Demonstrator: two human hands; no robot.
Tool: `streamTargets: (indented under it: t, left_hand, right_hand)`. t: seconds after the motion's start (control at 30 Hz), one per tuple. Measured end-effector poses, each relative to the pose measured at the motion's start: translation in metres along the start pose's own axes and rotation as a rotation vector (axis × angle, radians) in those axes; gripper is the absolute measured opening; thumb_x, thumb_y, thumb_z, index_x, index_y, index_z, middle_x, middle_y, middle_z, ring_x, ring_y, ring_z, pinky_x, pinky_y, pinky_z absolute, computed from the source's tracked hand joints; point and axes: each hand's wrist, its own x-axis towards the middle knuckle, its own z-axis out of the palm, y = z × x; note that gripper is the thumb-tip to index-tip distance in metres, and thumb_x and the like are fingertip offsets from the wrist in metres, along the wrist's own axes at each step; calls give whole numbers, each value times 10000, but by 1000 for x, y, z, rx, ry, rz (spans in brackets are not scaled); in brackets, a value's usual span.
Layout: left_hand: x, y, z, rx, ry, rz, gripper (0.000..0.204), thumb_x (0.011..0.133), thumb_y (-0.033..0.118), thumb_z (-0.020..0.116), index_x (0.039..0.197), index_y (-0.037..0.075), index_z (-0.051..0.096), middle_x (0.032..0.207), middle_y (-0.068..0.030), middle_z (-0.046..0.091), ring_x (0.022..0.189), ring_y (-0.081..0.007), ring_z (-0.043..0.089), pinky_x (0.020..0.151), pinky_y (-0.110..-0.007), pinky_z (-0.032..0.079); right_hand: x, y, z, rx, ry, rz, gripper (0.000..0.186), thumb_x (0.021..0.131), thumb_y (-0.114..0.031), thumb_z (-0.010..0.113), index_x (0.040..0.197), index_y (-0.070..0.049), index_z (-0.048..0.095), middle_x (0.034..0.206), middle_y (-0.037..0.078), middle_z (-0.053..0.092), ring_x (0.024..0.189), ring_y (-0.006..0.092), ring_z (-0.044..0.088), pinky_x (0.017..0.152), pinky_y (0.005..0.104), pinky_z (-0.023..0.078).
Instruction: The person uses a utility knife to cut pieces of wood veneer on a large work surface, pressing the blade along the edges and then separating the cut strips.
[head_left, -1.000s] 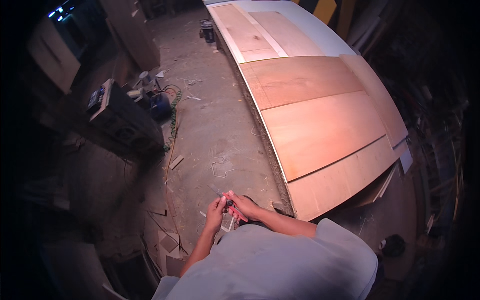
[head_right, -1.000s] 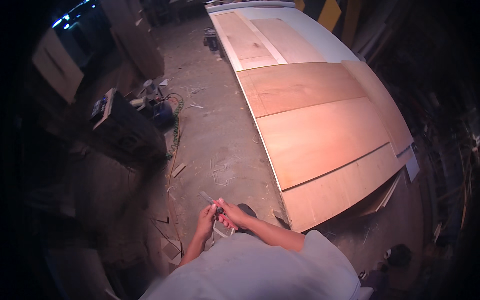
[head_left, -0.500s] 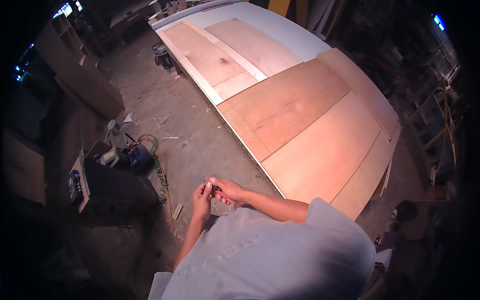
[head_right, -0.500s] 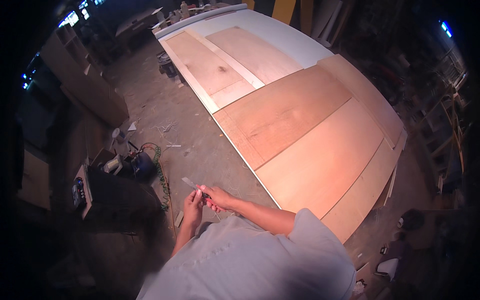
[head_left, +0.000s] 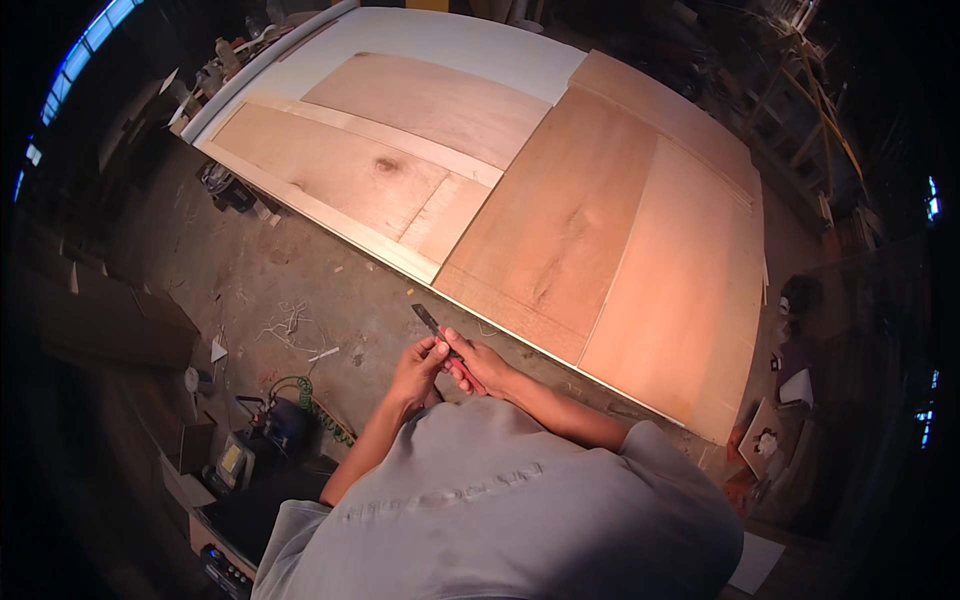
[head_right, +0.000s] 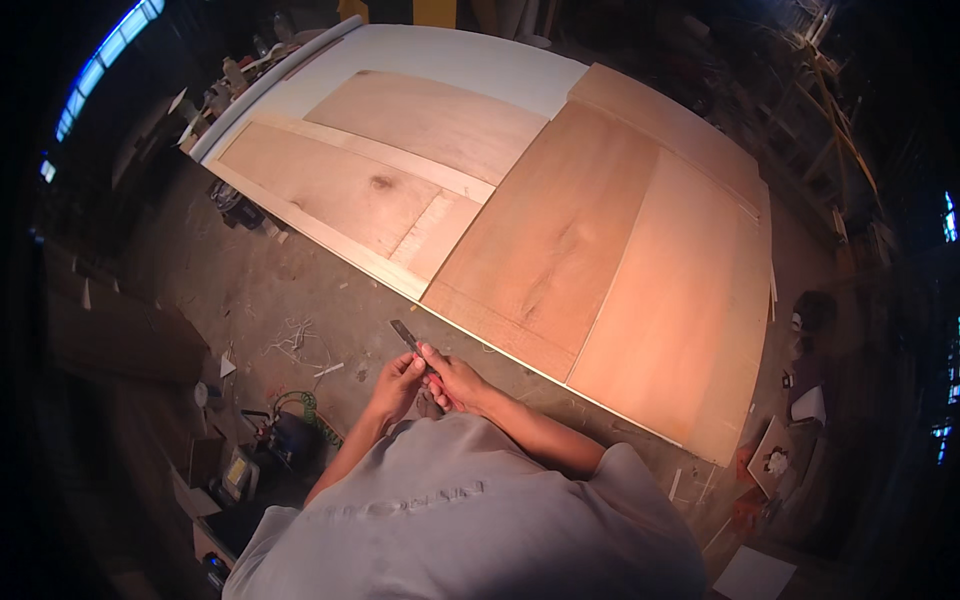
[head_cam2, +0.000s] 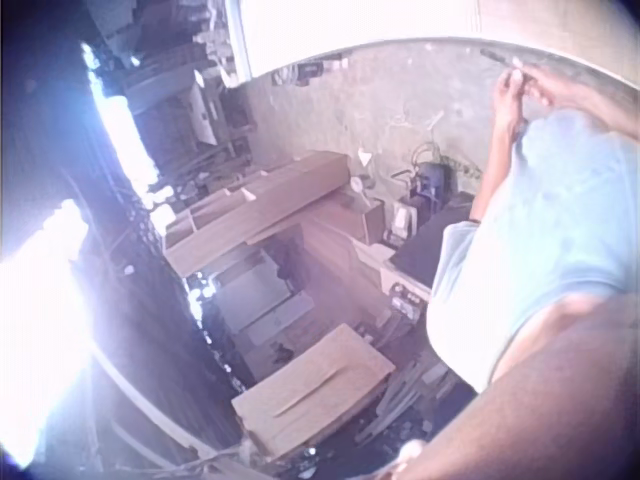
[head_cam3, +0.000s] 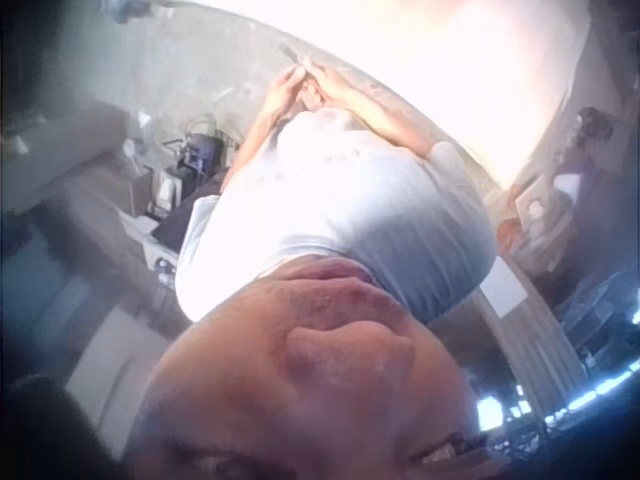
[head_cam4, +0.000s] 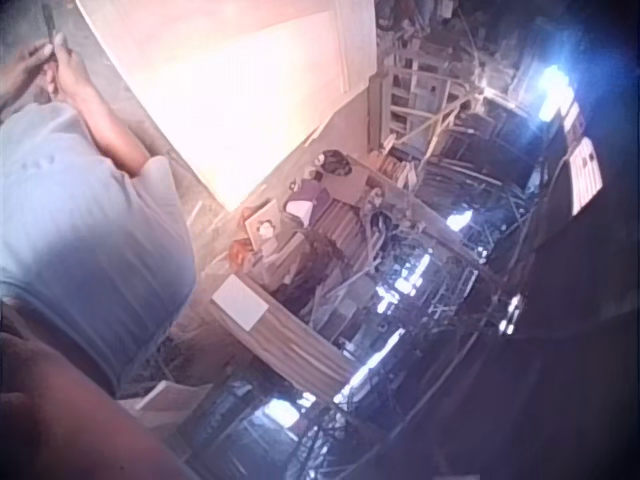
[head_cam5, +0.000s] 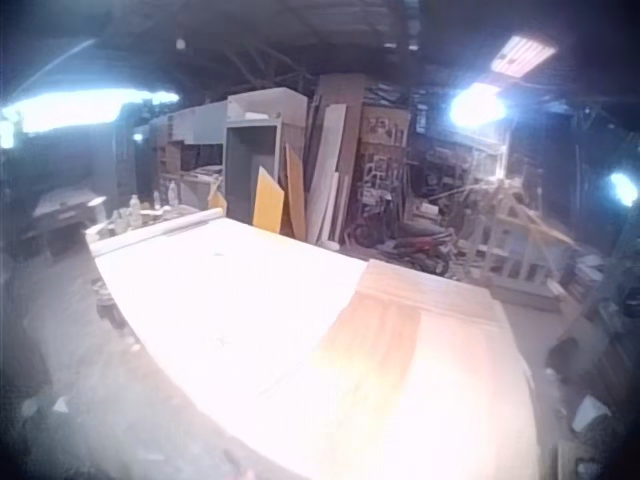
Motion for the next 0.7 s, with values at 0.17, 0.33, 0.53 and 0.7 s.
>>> streamTargets:
  t: [0.17, 0.33, 0.53, 0.7]
  left_hand:
    - [44, 71, -38, 34, -193, -108, 294, 1018, 321, 674, 1105, 40, 660, 860, -16, 669, 727, -117, 614, 716, -285, 500]
    - [83, 92, -48, 26, -354, -166, 363, 1024, 340, 658, 1192, 18, 654, 908, -42, 694, 689, -137, 636, 682, -296, 527]
    - [123, 90, -40, -90, -199, -92, 328, 1022, 289, 666, 1229, 35, 653, 1049, -18, 708, 899, -92, 661, 702, -236, 537]
    - [145, 102, -34, -89, -301, -112, 314, 1029, 252, 654, 1250, 29, 642, 1078, -44, 716, 926, -110, 684, 745, -241, 574]
  right_hand:
    - [44, -27, 37, 71, 139, -126, 583, 1052, -628, 427, 910, -80, 566, 636, -33, 524, 443, 66, 492, 369, 215, 388]
    - [61, -43, 31, 154, 233, -198, 670, 1034, -690, 378, 977, -51, 574, 694, 11, 551, 534, 97, 565, 438, 236, 458]
    - [71, -52, 6, -636, 737, -819, 438, 1023, -252, 622, 1402, -55, 526, 1056, 144, 626, 898, 214, 666, 701, 334, 580]
    - [52, -90, -8, -623, 586, -756, 285, 961, -46, 620, 1238, -46, 686, 1107, 130, 645, 942, 238, 672, 776, 357, 569]
